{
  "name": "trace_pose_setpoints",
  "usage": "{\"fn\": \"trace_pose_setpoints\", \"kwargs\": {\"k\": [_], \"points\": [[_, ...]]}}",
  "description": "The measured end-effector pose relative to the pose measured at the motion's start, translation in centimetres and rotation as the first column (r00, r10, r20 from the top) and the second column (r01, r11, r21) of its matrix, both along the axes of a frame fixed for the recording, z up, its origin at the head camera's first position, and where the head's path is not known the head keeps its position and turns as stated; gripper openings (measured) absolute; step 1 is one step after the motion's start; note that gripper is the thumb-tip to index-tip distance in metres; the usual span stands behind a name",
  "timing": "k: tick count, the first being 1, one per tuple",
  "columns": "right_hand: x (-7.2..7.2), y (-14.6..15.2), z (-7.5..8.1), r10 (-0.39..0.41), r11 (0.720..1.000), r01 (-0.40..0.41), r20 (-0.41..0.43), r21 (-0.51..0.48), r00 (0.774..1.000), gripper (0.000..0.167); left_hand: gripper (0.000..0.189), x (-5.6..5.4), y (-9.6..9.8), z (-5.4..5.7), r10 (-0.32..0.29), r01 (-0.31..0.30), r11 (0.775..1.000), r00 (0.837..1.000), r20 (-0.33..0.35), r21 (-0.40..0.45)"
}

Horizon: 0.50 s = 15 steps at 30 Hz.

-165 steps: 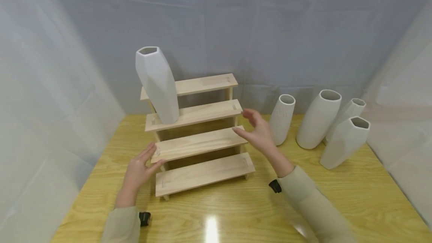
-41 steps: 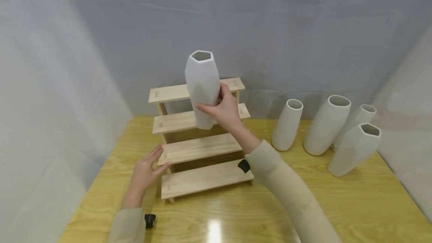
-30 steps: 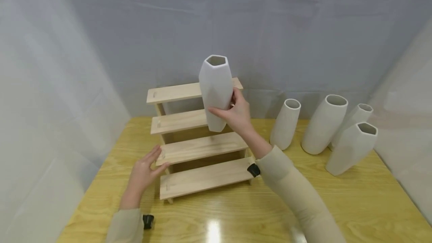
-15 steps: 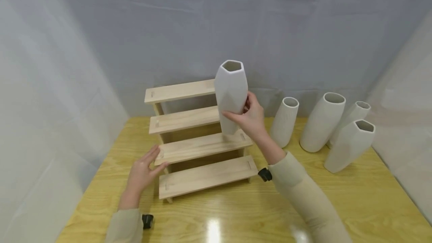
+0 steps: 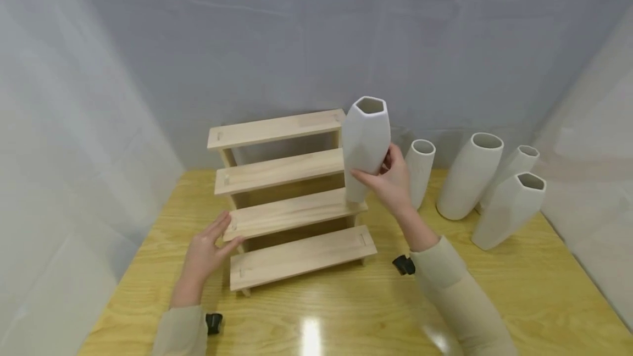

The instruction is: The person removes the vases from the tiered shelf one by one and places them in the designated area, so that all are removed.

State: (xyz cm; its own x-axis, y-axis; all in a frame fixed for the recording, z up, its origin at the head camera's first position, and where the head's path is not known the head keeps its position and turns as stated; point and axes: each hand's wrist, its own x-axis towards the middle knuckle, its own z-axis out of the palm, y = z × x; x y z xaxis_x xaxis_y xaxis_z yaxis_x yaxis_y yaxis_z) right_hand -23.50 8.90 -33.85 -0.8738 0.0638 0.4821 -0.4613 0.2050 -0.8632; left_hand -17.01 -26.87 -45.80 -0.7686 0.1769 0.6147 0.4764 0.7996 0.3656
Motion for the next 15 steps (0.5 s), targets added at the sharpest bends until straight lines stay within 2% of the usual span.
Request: {"fn": "trace_pose_setpoints", "kwargs": {"k": [10,15], "points": [[0.5,2.5,-1.4,-0.05,0.999,0.05,0.057,-0.009,0.997,0.067,0.06,-0.1,-0.2,-0.1,-0.002,0.002,1.0,1.0,-0.012,-0.007],[0.9,3.7,-2.2,-0.104,0.995,0.103,0.083,0.008,0.991,0.066,0.06,-0.2,-0.1,-0.2,0.001,-0.001,1.0,1.0,-0.005,-0.001]]}}
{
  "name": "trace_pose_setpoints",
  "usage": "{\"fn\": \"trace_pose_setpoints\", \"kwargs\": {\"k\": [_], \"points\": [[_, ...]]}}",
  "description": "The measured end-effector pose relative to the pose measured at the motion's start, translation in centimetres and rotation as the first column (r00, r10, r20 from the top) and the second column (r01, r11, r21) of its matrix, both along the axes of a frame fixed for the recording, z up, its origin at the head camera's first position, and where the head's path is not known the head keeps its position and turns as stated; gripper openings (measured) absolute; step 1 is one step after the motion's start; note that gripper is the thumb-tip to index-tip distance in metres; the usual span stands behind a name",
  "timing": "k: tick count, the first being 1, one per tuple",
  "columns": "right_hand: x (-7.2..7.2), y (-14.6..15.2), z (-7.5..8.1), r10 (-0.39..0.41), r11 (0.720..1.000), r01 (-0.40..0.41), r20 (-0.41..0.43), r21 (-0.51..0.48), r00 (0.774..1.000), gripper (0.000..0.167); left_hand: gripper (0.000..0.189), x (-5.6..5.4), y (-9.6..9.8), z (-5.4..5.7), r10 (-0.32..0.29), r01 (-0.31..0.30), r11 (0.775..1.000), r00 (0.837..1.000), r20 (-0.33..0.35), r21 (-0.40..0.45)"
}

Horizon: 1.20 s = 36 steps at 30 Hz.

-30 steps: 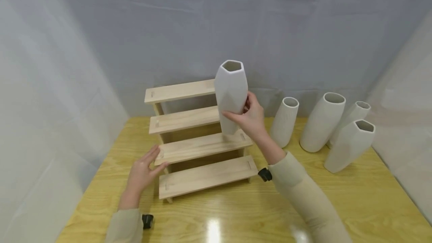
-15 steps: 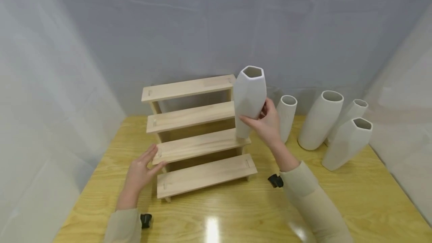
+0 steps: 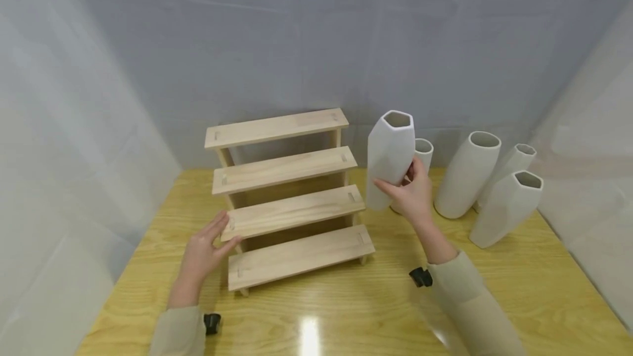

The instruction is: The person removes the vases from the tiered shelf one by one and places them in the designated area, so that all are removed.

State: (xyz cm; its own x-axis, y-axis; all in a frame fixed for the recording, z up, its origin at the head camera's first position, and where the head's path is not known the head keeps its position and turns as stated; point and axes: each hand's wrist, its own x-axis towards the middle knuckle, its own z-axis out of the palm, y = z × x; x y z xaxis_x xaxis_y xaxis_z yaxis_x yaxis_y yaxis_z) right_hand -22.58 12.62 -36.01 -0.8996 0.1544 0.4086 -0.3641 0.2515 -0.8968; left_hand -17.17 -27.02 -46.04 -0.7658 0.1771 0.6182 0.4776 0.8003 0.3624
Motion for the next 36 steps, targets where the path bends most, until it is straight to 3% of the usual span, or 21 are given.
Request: {"fn": "trace_pose_setpoints", "kwargs": {"k": [10,14,26,36], "points": [[0.7,2.4,-1.6,-0.067,0.998,0.066,0.03,0.012,0.997,0.068,0.06,0.2,0.1,0.2,0.011,-0.011,1.0,1.0,0.019,0.008],[1.0,3.4,-2.3,-0.101,0.995,0.101,0.047,0.017,0.994,0.069,0.06,0.2,0.1,0.1,0.001,-0.001,1.0,1.0,-0.003,0.002],[1.5,5.9,-3.7,-0.151,0.988,0.151,0.147,0.009,0.978,0.073,0.06,0.1,0.1,0.1,-0.002,0.002,1.0,1.0,-0.011,0.003],[1.6,7.8,-5.6,-0.209,0.977,0.202,0.137,0.063,0.968,0.074,0.06,0.2,0.1,0.3,0.007,-0.007,1.0,1.0,0.012,-0.002]]}}
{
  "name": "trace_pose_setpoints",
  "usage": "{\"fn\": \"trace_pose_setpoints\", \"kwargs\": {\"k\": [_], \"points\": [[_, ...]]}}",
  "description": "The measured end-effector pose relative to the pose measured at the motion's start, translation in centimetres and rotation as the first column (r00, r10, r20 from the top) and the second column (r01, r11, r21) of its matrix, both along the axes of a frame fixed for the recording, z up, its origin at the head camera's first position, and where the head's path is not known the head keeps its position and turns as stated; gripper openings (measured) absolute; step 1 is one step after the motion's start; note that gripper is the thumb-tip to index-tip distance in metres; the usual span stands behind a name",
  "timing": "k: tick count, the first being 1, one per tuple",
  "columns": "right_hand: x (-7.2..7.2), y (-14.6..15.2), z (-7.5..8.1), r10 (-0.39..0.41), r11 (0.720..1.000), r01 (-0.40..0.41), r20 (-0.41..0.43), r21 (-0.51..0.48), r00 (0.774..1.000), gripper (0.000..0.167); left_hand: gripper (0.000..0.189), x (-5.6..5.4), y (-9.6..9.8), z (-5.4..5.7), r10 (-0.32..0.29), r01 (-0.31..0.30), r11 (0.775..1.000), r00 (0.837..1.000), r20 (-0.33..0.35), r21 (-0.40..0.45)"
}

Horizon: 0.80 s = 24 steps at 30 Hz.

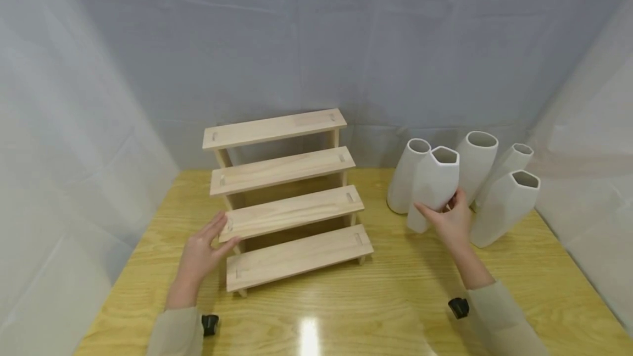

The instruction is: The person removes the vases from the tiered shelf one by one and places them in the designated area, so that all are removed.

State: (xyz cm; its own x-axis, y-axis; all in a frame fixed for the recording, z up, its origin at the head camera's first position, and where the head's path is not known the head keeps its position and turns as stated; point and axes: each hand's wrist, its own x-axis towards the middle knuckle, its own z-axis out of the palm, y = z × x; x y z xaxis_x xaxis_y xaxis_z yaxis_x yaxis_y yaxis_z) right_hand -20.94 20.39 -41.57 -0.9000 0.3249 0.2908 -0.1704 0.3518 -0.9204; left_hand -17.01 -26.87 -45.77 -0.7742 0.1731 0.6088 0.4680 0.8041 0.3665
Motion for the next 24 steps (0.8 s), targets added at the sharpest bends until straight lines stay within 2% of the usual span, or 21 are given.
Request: {"fn": "trace_pose_setpoints", "kwargs": {"k": [7,10,14,19,24], "points": [[-2.9,3.6,-5.9,0.036,0.999,-0.039,-0.071,-0.037,0.997,0.075,0.06,0.1,0.0,0.1,0.006,-0.006,1.0,1.0,0.013,-0.007],[-2.2,3.2,-5.1,0.028,1.0,-0.029,-0.041,-0.005,0.999,0.075,0.06,0.1,0.0,0.1,0.008,-0.008,1.0,1.0,0.017,-0.007],[-0.2,1.5,-2.0,-0.007,0.999,0.006,0.037,0.037,0.999,0.074,0.061,0.0,-0.1,0.1,0.009,-0.009,1.0,1.0,0.017,-0.011],[0.2,1.4,-1.7,-0.022,0.999,0.017,0.113,0.05,0.993,0.073,0.061,-0.1,-0.2,-0.1,0.007,-0.006,1.0,1.0,0.01,-0.019],[0.1,1.8,-2.3,-0.021,0.998,0.013,0.121,0.064,0.992,0.074,0.061,-0.1,-0.2,-0.2,0.0,0.0,1.0,1.0,0.008,-0.016]]}}
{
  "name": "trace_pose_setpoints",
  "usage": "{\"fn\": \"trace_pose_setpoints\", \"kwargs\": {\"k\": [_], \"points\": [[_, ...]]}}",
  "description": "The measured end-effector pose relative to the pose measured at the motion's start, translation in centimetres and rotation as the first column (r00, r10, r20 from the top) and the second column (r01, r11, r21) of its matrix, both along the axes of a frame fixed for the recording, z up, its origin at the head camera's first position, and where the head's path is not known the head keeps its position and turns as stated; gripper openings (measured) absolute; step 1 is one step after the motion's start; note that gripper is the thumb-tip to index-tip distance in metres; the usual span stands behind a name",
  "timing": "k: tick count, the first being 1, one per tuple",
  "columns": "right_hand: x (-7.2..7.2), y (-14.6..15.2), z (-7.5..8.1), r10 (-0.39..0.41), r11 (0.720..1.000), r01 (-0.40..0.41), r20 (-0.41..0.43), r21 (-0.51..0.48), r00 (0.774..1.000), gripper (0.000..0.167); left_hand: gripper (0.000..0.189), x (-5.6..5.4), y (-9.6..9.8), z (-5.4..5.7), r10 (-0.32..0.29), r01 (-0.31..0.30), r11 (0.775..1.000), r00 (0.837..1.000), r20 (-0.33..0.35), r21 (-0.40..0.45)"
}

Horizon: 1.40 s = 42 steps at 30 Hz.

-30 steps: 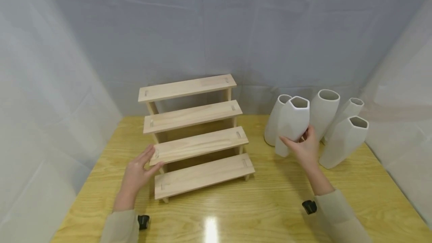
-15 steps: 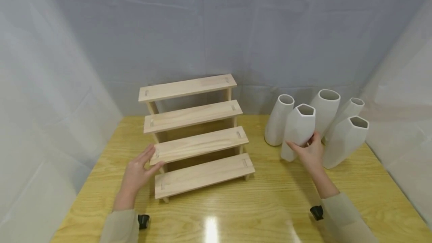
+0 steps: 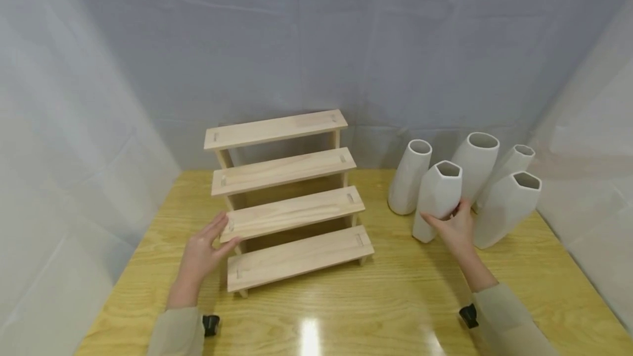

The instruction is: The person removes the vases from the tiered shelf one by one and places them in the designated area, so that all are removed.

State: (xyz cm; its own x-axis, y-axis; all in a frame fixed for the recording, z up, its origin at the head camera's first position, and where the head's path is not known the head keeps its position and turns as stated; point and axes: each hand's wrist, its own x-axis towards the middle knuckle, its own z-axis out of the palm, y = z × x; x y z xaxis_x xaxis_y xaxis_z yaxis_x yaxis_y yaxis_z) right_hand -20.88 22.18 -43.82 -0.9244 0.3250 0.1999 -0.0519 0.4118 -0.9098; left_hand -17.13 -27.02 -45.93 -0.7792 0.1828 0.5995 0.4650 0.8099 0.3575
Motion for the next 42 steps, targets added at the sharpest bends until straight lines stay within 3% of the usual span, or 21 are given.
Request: {"fn": "trace_pose_setpoints", "kwargs": {"k": [30,42], "points": [[0.0,0.4,-1.2,-0.019,1.0,0.019,0.019,0.02,1.0,0.075,0.059,0.0,0.1,-0.2,-0.007,0.007,1.0,1.0,-0.004,0.014],[-0.3,0.9,-1.7,-0.008,1.0,0.008,-0.039,-0.006,0.999,0.078,0.062,0.2,0.2,0.3,0.023,-0.025,0.999,0.998,0.064,0.025]]}}
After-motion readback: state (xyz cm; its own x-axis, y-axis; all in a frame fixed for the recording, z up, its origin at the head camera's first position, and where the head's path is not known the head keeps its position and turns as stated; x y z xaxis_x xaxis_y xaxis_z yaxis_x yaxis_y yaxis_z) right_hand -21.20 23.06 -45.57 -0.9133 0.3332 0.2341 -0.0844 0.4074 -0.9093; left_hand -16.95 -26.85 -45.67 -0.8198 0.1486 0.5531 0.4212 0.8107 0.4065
